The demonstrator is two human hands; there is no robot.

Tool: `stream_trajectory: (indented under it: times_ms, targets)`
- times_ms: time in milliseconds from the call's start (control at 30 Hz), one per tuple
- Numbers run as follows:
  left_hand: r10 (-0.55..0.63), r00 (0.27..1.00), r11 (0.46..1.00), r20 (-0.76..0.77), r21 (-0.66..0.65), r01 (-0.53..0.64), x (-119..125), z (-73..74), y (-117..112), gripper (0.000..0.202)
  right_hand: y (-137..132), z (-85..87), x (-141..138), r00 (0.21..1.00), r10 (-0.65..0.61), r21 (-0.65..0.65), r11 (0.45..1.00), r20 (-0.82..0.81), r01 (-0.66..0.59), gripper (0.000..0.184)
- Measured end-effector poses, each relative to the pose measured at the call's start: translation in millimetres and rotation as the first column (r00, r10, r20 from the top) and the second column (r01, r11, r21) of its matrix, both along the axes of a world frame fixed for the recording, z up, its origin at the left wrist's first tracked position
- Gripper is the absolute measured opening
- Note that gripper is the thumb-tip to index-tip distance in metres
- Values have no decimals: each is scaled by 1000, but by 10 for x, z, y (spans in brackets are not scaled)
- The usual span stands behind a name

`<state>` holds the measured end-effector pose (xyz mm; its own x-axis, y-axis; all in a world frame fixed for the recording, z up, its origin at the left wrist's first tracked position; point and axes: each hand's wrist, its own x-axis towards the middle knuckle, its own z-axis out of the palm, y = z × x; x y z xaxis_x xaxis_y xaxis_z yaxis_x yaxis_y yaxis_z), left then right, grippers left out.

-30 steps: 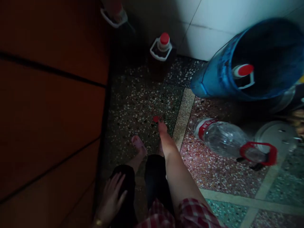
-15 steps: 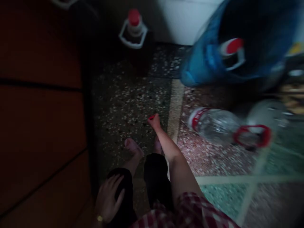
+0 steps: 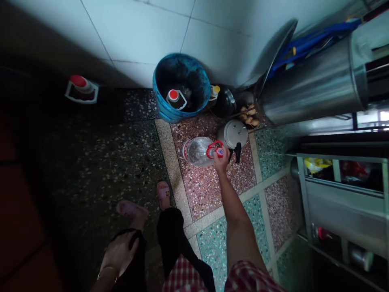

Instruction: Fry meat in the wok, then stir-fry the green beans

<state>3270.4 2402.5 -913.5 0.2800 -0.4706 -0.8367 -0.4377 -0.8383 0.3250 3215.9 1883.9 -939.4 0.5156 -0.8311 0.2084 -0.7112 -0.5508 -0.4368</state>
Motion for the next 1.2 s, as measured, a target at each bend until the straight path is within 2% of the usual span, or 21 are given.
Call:
stream_trajectory:
  times_ms: [100,200,267,333,467,533,600,800,933,1100,1200]
  targets:
    - [-15,1000,1000,-6,20,15,0,18,-57,42,35,-356,-14,997,-44,56,997,-71,48,57]
    - [-22,1000,999,4,47,22,-8,38,-100,43,107,-474,-57,979,-35,48,998,-199,46,56]
    - [-22,1000,998,-2,54,22,-16,42,-127,44,136,-428,-84,955,11,30,1000,-297,-3,53]
    - [-27,1000,998,-13,59,28,-21,43,-153,44,133,-320,-93,906,120,38,993,-407,-115,49]
    - [-35,999,997,-27,66,37,-19,50,-194,45,-17,-44,-41,695,398,196,914,-599,-355,45]
    - [-31,999,998,-28,59,33,-14,58,-201,45,-145,69,5,603,478,289,875,-639,-387,46]
    - [-21,999,998,-30,59,23,-11,63,-197,46,-260,142,51,543,519,356,853,-660,-382,48]
    - [26,999,998,-25,58,-25,-14,59,-166,45,-327,192,158,484,517,410,856,-706,-316,58]
    - [36,999,998,-28,49,-34,-4,60,-168,45,-267,212,173,467,474,360,878,-747,-315,61]
    - [26,999,998,-32,54,-24,-8,50,-159,45,-201,190,177,479,403,305,913,-780,-272,65]
    - [26,999,998,-30,56,-25,-27,18,-137,46,-133,100,284,531,279,244,960,-800,-137,67]
